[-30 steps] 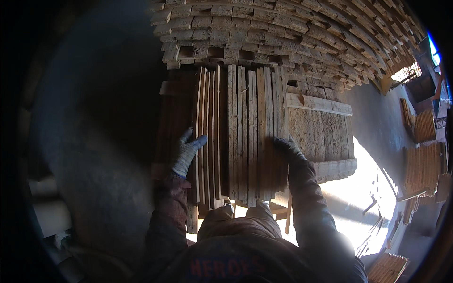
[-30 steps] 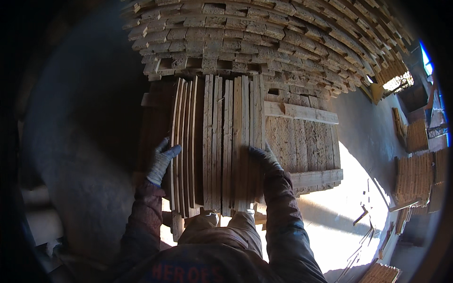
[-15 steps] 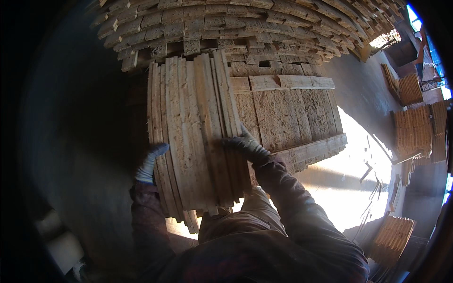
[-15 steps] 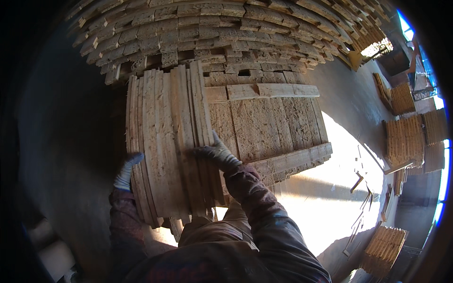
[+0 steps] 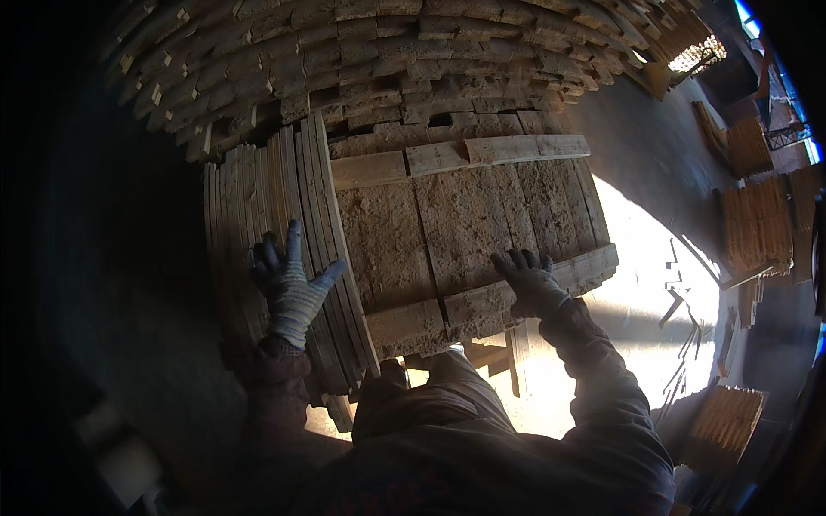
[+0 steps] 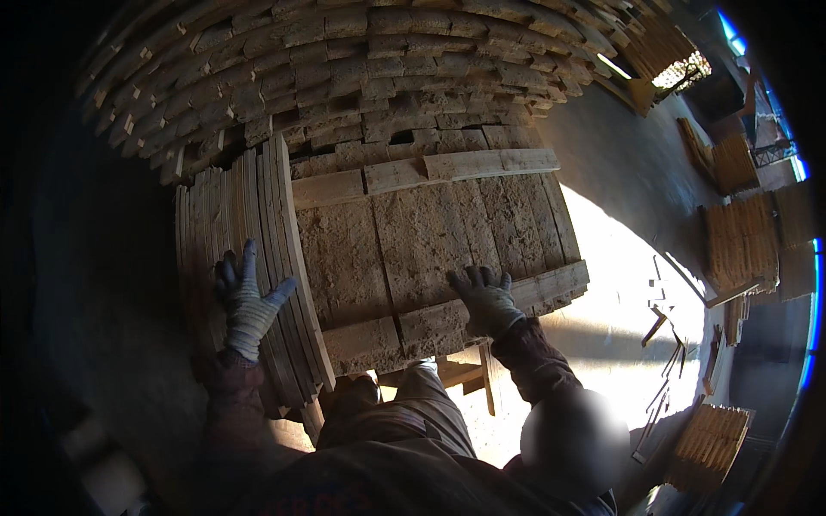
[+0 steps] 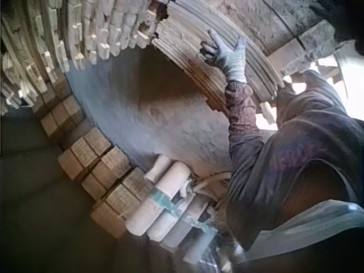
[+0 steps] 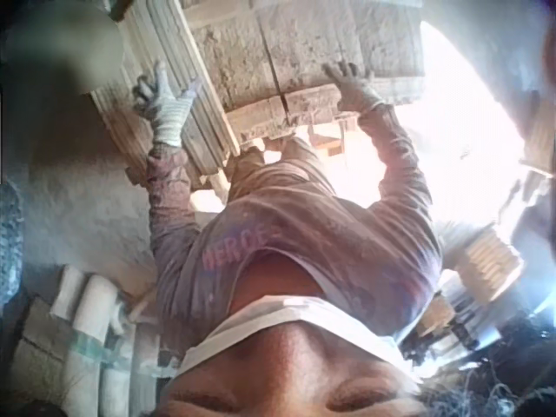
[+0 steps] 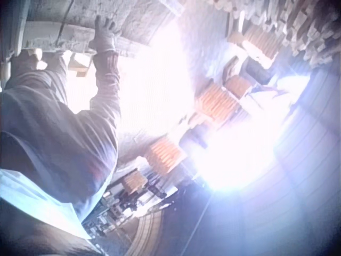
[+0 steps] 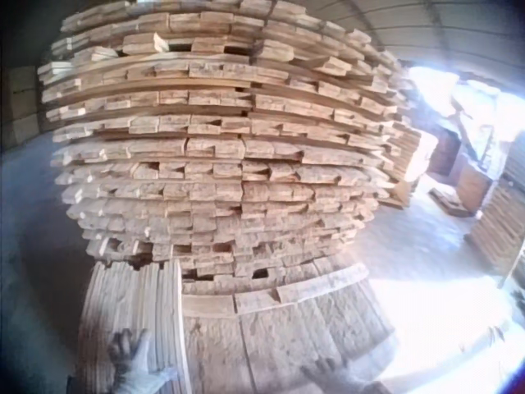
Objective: The person repeatedly picks up thin wooden planks from a stack and places them onto a conveyor or sorting table. The person handles the planks one at a time, aligning them before depositing them. The task continues throughout the clip without visible completion.
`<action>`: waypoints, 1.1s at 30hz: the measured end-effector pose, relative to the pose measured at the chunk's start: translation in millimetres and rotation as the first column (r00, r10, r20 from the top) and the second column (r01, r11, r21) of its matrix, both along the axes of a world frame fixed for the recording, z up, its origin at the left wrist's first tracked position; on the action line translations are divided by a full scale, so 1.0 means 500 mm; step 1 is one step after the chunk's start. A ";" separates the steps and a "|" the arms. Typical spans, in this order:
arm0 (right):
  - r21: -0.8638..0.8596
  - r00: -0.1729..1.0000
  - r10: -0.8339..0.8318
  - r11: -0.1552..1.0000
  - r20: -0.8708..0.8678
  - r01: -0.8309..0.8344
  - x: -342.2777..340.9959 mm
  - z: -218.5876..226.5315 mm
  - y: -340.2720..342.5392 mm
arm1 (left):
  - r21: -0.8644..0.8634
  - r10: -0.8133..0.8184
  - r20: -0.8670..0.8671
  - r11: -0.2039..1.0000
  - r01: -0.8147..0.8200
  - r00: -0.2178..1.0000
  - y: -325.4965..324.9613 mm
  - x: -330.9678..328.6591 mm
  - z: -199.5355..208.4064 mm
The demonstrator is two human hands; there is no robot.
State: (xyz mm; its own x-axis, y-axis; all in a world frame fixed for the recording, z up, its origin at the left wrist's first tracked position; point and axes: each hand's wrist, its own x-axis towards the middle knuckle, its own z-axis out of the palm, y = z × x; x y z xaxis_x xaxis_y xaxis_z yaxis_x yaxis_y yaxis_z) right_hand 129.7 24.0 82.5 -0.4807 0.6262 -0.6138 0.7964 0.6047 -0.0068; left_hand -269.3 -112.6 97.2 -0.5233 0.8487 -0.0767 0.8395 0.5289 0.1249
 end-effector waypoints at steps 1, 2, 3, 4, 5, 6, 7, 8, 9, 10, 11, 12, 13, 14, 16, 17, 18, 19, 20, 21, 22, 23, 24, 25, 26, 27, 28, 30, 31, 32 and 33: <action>0.111 0.996 0.064 0.991 0.068 -0.072 0.080 -0.020 -0.008 | -0.115 0.076 0.229 0.992 -0.050 0.971 0.044 0.061 0.017; 0.133 0.994 0.095 0.987 -0.054 -0.087 0.134 -0.055 -0.001 | -0.165 0.111 0.201 0.983 -0.078 0.973 0.063 0.088 -0.014; 0.156 0.979 0.120 0.983 -0.163 -0.094 0.186 -0.093 0.010 | -0.185 0.106 0.100 0.979 -0.086 0.989 0.080 0.106 -0.027; 0.180 0.951 0.147 0.979 -0.273 -0.100 0.204 -0.096 0.028 | -0.204 0.101 -0.005 0.974 -0.100 0.995 0.091 0.114 -0.040; 0.155 0.949 0.196 0.975 -0.249 -0.161 0.216 -0.102 0.055 | -0.195 0.079 -0.003 0.978 -0.078 0.997 0.092 0.112 -0.057; 0.144 0.942 0.175 0.980 -0.287 -0.138 0.194 -0.089 0.089 | -0.196 0.093 -0.033 0.976 -0.098 0.995 0.079 0.104 -0.058; 0.134 0.935 0.151 0.984 -0.320 -0.114 0.169 -0.070 0.129 | -0.201 0.102 -0.059 0.973 -0.112 0.993 0.067 0.101 -0.062; 0.129 0.928 0.129 0.988 -0.351 -0.089 0.145 -0.055 0.183 | -0.199 0.111 -0.084 0.972 -0.126 0.990 0.063 0.102 -0.058; 0.201 0.898 0.150 0.977 -0.413 -0.071 0.125 -0.042 0.245 | -0.185 0.113 -0.102 0.974 -0.131 0.988 0.064 0.109 -0.055; 0.271 0.865 0.175 0.961 -0.469 -0.048 0.103 -0.040 0.315 | -0.170 0.116 -0.118 0.976 -0.135 0.986 0.065 0.118 -0.052; 0.325 0.884 0.183 0.945 -0.430 -0.038 0.081 -0.048 0.390 | -0.143 0.118 -0.131 0.980 -0.137 0.984 0.079 0.126 -0.051; 0.372 0.897 0.192 0.928 -0.398 -0.034 0.052 -0.061 0.457 | -0.147 0.097 -0.113 0.983 -0.113 0.989 0.091 0.132 -0.045; 0.350 0.906 0.191 0.935 -0.379 -0.051 0.021 -0.069 0.519 | -0.155 0.085 -0.100 0.983 -0.100 0.991 0.100 0.137 -0.034; 0.334 0.915 0.197 0.940 -0.353 -0.073 -0.003 -0.070 0.567 | -0.158 0.077 -0.083 0.983 -0.089 0.994 0.112 0.143 -0.025; 0.292 0.982 0.174 0.945 -0.072 -0.146 -0.061 -0.039 0.598 | -0.204 0.058 -0.136 0.975 -0.085 0.989 0.113 0.152 0.003; 0.306 0.980 0.168 0.944 -0.109 -0.128 -0.062 -0.064 0.617 | -0.194 0.054 -0.147 0.978 -0.083 0.988 0.107 0.148 0.000; 0.319 0.977 0.154 0.943 -0.151 -0.099 -0.058 -0.084 0.638 | -0.182 0.039 -0.157 0.981 -0.068 0.987 0.113 0.141 0.001; 0.247 0.979 0.144 0.963 -0.145 -0.105 -0.059 -0.071 0.636 | -0.109 0.069 -0.082 0.991 -0.078 0.994 0.100 0.139 -0.017; 0.175 0.982 0.129 0.979 -0.135 -0.105 -0.058 -0.066 0.629 | -0.119 0.091 -0.085 0.988 -0.101 0.992 0.086 0.138 -0.031; 0.153 0.981 0.136 0.982 -0.139 -0.114 -0.042 -0.077 0.623 | -0.121 0.097 -0.090 0.987 -0.107 0.991 0.086 0.137 -0.032; 0.144 0.981 0.140 0.982 -0.138 -0.120 -0.027 -0.081 0.608 | -0.110 0.100 -0.091 0.988 -0.110 0.991 0.093 0.136 -0.027; 0.122 0.987 0.117 0.987 -0.111 -0.103 -0.006 -0.082 0.586 | -0.151 0.118 -0.062 0.980 -0.126 0.991 0.095 0.133 -0.016; 0.105 0.993 0.096 0.991 -0.075 -0.088 0.012 -0.069 0.559 | -0.159 0.131 -0.050 0.978 -0.138 0.990 0.093 0.133 -0.018; 0.083 0.993 0.036 0.996 -0.117 -0.026 0.035 -0.061 0.522 | -0.169 0.149 -0.038 0.974 -0.153 0.988 0.085 0.133 -0.020; 0.045 0.987 -0.004 0.999 -0.161 0.011 0.065 -0.052 0.499 | -0.181 0.172 -0.033 0.968 -0.175 0.985 0.074 0.129 -0.019; 0.006 0.978 -0.050 0.999 -0.203 0.053 0.099 -0.043 0.477 | -0.176 0.174 -0.030 0.968 -0.177 0.984 0.069 0.126 -0.020; -0.026 0.965 -0.107 0.994 -0.238 0.103 0.142 -0.030 0.457 | -0.164 0.174 -0.025 0.971 -0.176 0.984 0.075 0.125 -0.027; 0.029 0.885 -0.123 0.988 -0.449 0.152 0.233 -0.039 0.449 | -0.171 0.127 0.008 0.977 -0.124 0.992 0.097 0.121 -0.029; 0.089 0.825 -0.068 0.986 -0.562 0.141 0.220 -0.034 0.428 | -0.167 0.128 0.017 0.978 -0.123 0.992 0.095 0.118 -0.024; -0.153 0.752 -0.254 0.967 -0.609 0.202 0.198 -0.031 0.411 | -0.164 0.127 0.025 0.979 -0.122 0.992 0.090 0.112 -0.019; -0.380 0.656 -0.456 0.886 -0.602 0.267 0.136 0.034 0.370 | -0.177 0.123 0.043 0.978 -0.114 0.991 0.089 0.111 -0.016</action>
